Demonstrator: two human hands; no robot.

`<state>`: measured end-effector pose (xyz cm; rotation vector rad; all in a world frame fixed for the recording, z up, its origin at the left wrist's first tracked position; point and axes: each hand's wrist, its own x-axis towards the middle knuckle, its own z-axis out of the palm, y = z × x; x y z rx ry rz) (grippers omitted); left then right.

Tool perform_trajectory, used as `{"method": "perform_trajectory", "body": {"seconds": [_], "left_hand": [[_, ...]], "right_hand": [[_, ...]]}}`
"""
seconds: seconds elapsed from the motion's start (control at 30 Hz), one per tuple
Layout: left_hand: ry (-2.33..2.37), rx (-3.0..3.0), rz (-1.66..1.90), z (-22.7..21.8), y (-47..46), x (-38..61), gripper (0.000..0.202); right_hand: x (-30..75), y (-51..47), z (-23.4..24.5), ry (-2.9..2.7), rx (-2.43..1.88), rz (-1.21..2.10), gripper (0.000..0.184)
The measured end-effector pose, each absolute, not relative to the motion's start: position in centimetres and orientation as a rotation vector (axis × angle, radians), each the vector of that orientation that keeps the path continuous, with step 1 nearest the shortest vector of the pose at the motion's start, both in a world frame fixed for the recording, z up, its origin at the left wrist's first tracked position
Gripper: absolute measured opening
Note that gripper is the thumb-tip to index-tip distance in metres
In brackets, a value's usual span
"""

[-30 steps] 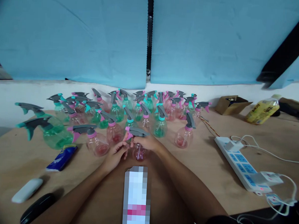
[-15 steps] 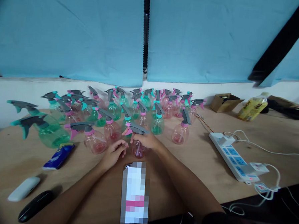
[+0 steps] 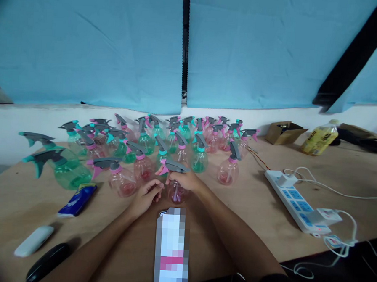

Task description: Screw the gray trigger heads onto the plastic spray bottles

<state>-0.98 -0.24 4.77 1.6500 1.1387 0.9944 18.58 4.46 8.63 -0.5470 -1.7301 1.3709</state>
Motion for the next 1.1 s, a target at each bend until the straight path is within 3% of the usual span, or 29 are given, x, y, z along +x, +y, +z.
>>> {"method": "perform_trajectory", "body": {"seconds": [0.17, 0.37, 0.57, 0.8, 1.1], "left_hand": [[1.136, 1.655, 0.981, 4.5, -0.1, -1.0, 0.033], [1.161, 1.647, 0.959, 4.5, -0.1, -1.0, 0.033], [1.142, 1.671, 0.957, 4.6, -0.1, -0.9, 0.035], [1.2, 1.746, 1.076, 4.9, -0.4, -1.1, 0.031], [1.381, 2.525, 1.48, 7.2, -1.2, -5.4, 0.013]], "right_hand": [[18.6, 4.6, 8.4, -1.721, -0.564, 1.353, 0.033], [18.4, 4.4, 9.0, -1.666, -0.524, 1.457, 0.019], [18.4, 4.1, 8.6, -1.701, -0.554, 1.336, 0.024], [18.8, 3.1, 5.8, -1.645, -0.757, 0.73, 0.026], [23.4, 1.8, 3.2, -1.641, -0.947, 0.156, 0.062]]}}
